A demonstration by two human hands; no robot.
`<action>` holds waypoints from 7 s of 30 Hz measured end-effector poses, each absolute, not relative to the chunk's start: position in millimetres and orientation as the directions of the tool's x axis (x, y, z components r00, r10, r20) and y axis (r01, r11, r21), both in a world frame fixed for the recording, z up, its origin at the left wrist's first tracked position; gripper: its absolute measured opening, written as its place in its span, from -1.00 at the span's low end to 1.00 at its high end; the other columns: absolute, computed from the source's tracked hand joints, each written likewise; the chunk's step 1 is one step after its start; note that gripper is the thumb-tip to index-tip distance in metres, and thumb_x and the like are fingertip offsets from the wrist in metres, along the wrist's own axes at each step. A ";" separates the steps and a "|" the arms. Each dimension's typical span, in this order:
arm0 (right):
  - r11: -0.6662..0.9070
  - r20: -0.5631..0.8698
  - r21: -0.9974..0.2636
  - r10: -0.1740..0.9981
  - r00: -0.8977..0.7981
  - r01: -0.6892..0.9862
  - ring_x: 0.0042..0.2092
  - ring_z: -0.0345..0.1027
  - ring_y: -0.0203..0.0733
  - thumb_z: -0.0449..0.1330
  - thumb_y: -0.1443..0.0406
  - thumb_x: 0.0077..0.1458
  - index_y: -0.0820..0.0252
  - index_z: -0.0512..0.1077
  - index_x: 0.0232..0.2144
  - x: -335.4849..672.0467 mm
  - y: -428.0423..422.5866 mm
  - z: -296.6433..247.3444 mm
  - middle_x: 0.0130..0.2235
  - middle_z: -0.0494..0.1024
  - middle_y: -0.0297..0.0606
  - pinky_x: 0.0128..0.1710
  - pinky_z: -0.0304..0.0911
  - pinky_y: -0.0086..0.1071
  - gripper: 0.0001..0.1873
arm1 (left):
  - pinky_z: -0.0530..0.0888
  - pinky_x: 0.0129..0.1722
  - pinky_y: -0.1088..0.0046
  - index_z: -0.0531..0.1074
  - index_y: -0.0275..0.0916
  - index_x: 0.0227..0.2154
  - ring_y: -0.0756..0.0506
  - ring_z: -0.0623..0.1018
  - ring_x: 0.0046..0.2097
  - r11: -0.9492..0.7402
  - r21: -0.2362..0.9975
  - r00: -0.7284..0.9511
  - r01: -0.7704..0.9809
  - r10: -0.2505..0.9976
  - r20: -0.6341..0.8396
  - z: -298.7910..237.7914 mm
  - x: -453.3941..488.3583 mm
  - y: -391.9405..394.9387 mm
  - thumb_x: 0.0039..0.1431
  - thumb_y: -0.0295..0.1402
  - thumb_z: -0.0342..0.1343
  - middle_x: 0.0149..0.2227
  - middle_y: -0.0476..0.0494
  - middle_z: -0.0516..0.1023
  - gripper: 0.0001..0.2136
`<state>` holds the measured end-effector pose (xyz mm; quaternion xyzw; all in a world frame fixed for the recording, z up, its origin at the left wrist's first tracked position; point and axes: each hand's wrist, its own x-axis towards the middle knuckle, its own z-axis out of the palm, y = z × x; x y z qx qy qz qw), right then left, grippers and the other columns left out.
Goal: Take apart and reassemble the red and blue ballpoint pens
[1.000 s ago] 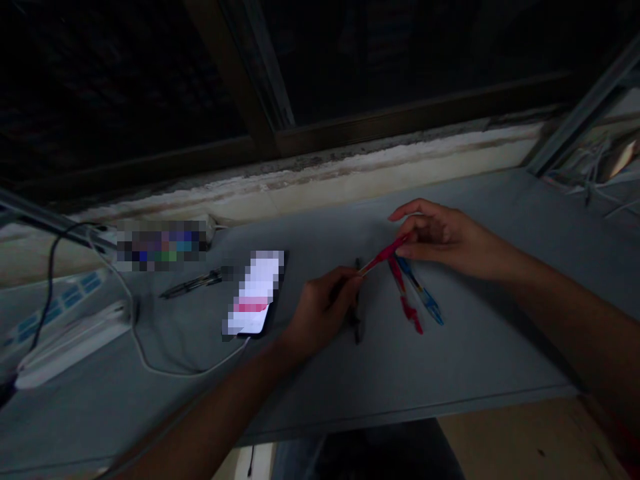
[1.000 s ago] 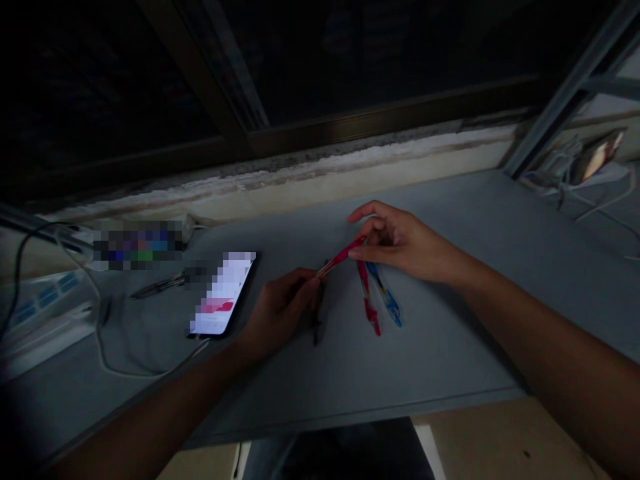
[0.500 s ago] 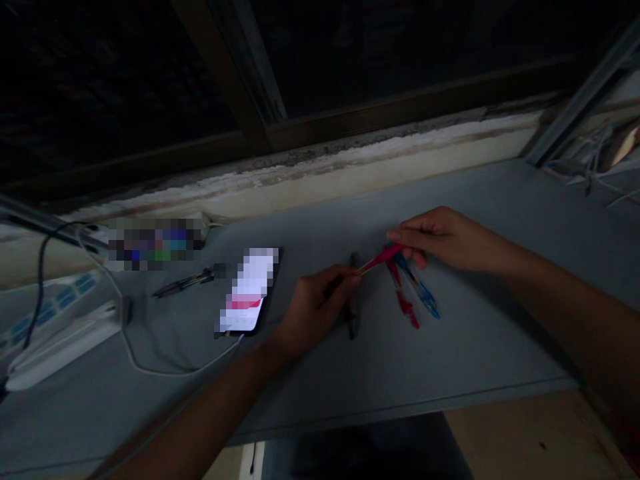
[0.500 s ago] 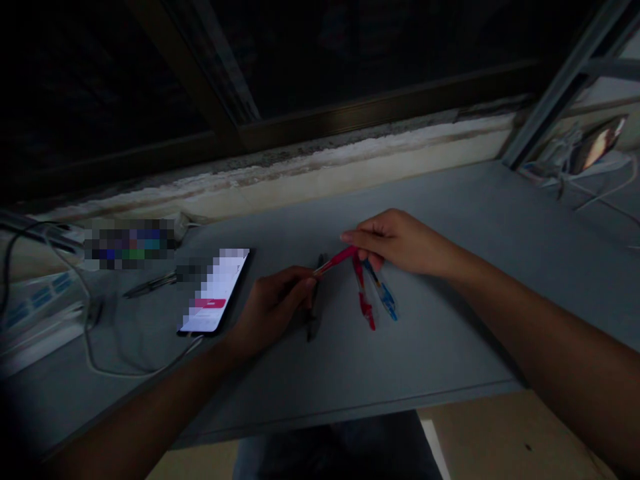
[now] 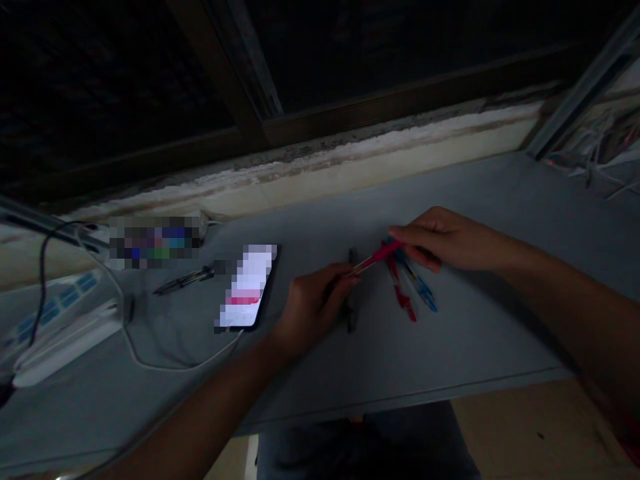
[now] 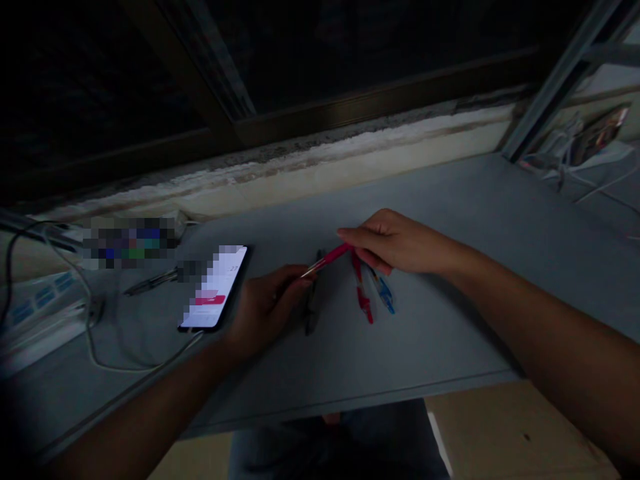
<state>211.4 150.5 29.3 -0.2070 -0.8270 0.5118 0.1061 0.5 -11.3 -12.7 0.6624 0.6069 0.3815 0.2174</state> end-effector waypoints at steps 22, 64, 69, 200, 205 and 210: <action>0.384 0.009 -0.898 0.505 -0.863 0.215 -0.55 0.04 -0.34 0.20 -0.16 0.20 0.15 0.31 -0.60 206.0 149.2 26.6 -0.62 0.18 -0.43 -0.53 -0.03 -0.38 -0.41 | 0.38 -0.48 0.52 0.57 -0.30 0.00 0.03 0.47 -0.49 -0.210 0.679 -0.048 0.703 0.939 0.339 -7.5 9.6 -20.7 0.44 -0.29 0.05 -0.46 -0.04 0.56 -0.73; 0.167 -0.058 -0.966 0.600 -0.798 0.196 -0.63 0.15 -0.45 0.28 -0.04 0.19 0.22 0.37 -0.51 191.2 136.3 9.5 -0.62 0.39 -0.45 -0.65 0.03 -0.51 -0.51 | 0.64 -0.25 0.42 0.43 -0.33 0.01 -0.09 0.61 -0.21 -0.731 0.332 0.550 0.596 0.673 0.494 -5.7 17.2 -24.4 0.34 -0.59 0.02 -0.23 -0.19 0.63 -0.76; 0.170 -0.072 -0.964 0.578 -0.813 0.206 -0.62 0.16 -0.46 0.26 -0.04 0.21 0.21 0.36 -0.51 191.2 136.3 12.3 -0.61 0.40 -0.46 -0.60 0.05 -0.50 -0.51 | 0.63 -0.24 0.45 0.44 -0.34 -0.04 -0.07 0.62 -0.23 -0.744 0.279 0.568 0.607 0.652 0.502 -1.5 19.5 -25.6 0.39 -0.58 -0.01 -0.26 -0.15 0.64 -0.80; -0.021 0.251 -0.921 0.732 -0.633 -0.389 -0.24 0.44 -0.35 0.41 0.43 0.02 0.16 0.61 -0.21 203.2 162.0 17.8 -0.23 0.65 -0.33 -0.24 0.39 -0.49 -0.76 | 0.28 -0.45 0.52 0.46 -0.24 -0.23 0.04 0.38 -0.44 -0.110 0.781 0.173 0.614 0.985 0.002 -8.5 -11.9 -4.8 0.45 -0.22 -0.02 -0.44 0.06 0.42 -0.76; 0.059 0.270 -0.945 0.699 -0.662 -0.323 -0.24 0.47 -0.33 0.45 0.37 0.00 0.17 0.59 -0.25 196.0 155.7 9.9 -0.22 0.66 -0.30 -0.18 0.40 -0.43 -0.78 | 0.31 -0.43 0.52 0.47 -0.22 -0.20 0.03 0.44 -0.42 -0.111 0.769 0.167 0.630 0.986 0.006 -7.3 -11.6 -3.8 0.45 -0.22 -0.02 -0.40 0.04 0.48 -0.77; 0.118 0.190 -0.982 0.618 -0.763 -0.149 -0.36 0.43 -0.34 0.49 0.24 -0.02 0.23 0.58 -0.26 191.8 148.0 2.9 -0.28 0.65 -0.26 -0.32 0.33 -0.43 -0.72 | 0.35 -0.39 0.52 0.47 -0.23 -0.25 0.02 0.49 -0.42 -0.115 0.760 0.127 0.639 0.991 0.043 -9.0 -8.8 -2.4 0.43 -0.24 0.00 -0.42 0.04 0.51 -0.78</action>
